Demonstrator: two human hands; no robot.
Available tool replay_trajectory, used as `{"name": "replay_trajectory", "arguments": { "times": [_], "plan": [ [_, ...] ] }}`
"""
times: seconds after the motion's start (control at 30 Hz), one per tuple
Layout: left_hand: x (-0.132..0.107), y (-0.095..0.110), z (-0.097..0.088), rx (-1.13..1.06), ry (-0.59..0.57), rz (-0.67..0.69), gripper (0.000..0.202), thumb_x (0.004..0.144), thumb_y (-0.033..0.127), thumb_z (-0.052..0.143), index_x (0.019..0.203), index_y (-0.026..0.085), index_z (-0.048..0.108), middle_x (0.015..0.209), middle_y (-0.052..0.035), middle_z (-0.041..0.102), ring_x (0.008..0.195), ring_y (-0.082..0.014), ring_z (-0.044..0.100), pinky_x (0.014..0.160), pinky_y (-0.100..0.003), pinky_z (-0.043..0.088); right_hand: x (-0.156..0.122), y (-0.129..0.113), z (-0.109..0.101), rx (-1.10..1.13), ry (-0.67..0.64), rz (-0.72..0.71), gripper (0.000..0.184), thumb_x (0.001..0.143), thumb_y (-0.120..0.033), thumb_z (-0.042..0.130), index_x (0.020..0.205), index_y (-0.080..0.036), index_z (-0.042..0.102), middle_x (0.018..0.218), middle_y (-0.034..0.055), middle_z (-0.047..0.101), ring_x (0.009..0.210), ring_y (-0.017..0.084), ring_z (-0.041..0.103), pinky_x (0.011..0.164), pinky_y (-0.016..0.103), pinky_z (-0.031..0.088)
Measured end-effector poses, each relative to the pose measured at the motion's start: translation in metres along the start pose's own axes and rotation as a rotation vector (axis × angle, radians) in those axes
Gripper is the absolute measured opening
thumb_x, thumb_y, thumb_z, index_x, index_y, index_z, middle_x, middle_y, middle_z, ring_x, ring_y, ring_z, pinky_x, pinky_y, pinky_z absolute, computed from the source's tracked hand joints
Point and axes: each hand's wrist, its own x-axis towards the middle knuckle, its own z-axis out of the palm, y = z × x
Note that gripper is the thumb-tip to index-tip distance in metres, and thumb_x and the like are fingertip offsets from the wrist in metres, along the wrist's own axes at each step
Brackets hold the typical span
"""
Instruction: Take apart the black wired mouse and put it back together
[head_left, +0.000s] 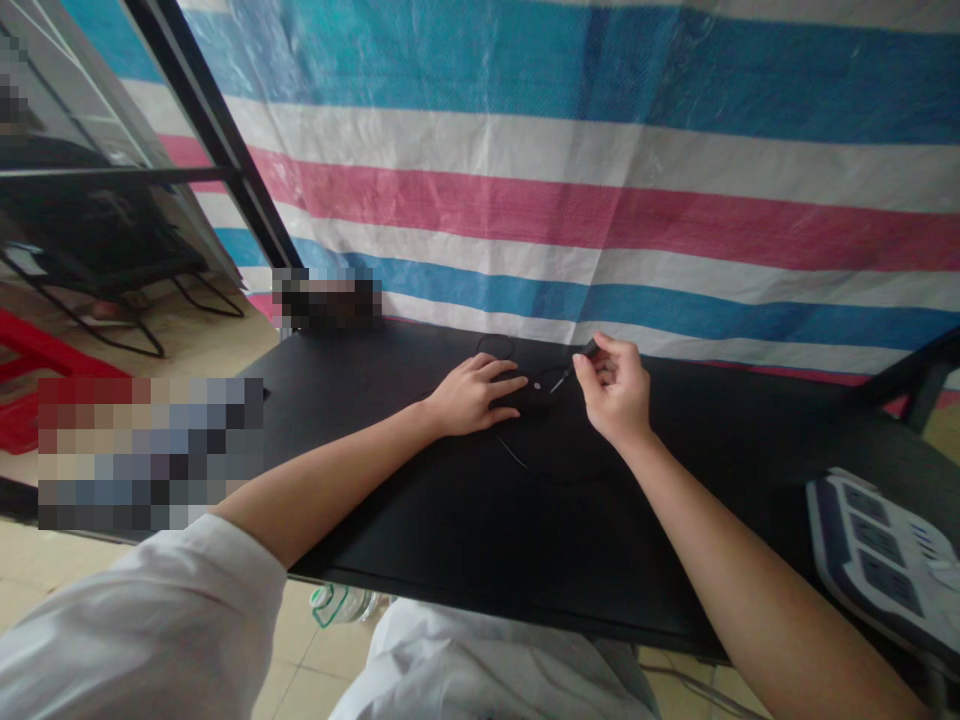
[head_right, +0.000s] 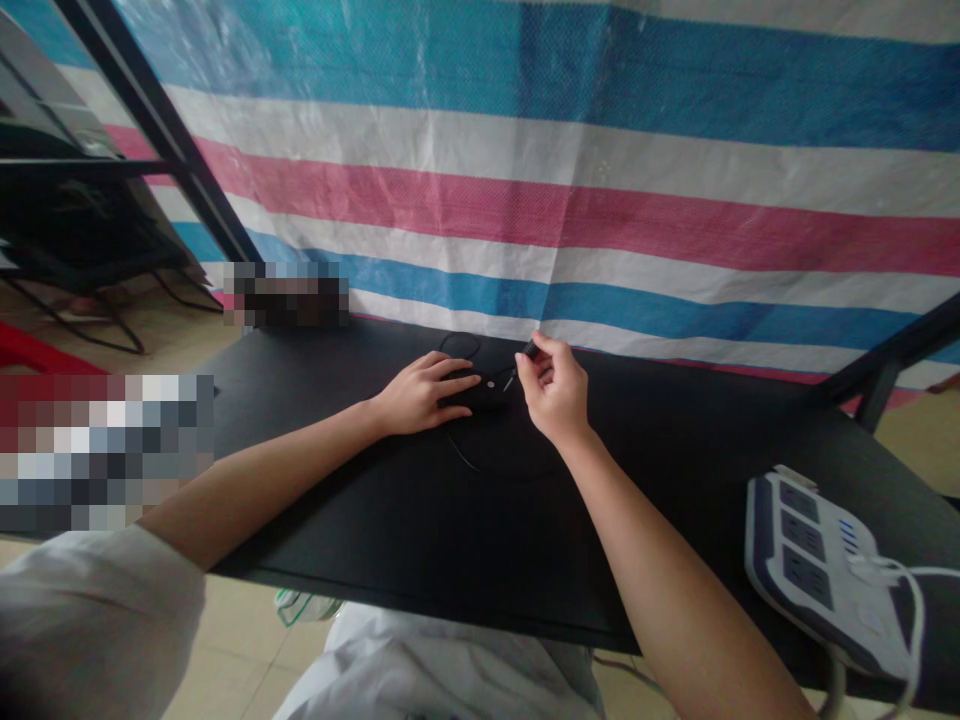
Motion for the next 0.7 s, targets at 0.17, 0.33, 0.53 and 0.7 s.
{"name": "replay_trajectory", "arguments": {
  "times": [0.17,0.33,0.53,0.7],
  "plan": [
    [-0.0002,-0.0002,0.0004,0.003,0.010,0.007,0.049,0.091,0.050,0.054,0.127,0.018,0.064,0.125,-0.0148,0.063,0.105,-0.0269,0.058,0.093,-0.043,0.051,-0.0024,0.0008,-0.0020,0.068,-0.051,0.059,0.034,0.090,-0.042,0.058,0.116,-0.020,0.056,0.088,0.0064,0.070,0.066,0.016,0.066,0.047,0.025,0.052],
    [-0.0004,-0.0001,0.0002,0.005,0.017,0.011,0.049,0.091,0.050,0.054,0.127,0.017,0.064,0.126,-0.0150,0.063,0.106,-0.0273,0.058,0.092,-0.043,0.052,-0.0039,0.0013,-0.0024,0.089,-0.094,0.075,0.033,0.094,-0.040,0.052,0.121,-0.021,0.054,0.102,0.0108,0.071,0.072,0.019,0.069,0.050,0.028,0.055],
    [-0.0001,0.0002,-0.0005,-0.002,0.009,0.006,0.049,0.091,0.050,0.054,0.127,0.018,0.064,0.126,-0.0151,0.063,0.107,-0.0274,0.058,0.093,-0.044,0.052,-0.0002,0.0006,-0.0029,-0.002,-0.040,0.040,0.030,0.091,-0.041,0.056,0.112,-0.020,0.057,0.081,0.0053,0.067,0.062,0.016,0.064,0.048,0.027,0.053],
    [0.0001,0.0006,-0.0009,-0.011,-0.005,-0.008,0.049,0.091,0.049,0.056,0.128,0.019,0.064,0.126,-0.0151,0.062,0.107,-0.0273,0.058,0.093,-0.044,0.051,0.0021,-0.0006,-0.0041,-0.023,-0.011,0.022,0.028,0.088,-0.041,0.061,0.106,-0.020,0.059,0.072,0.0013,0.062,0.054,0.013,0.057,0.044,0.025,0.049]
  ]
}}
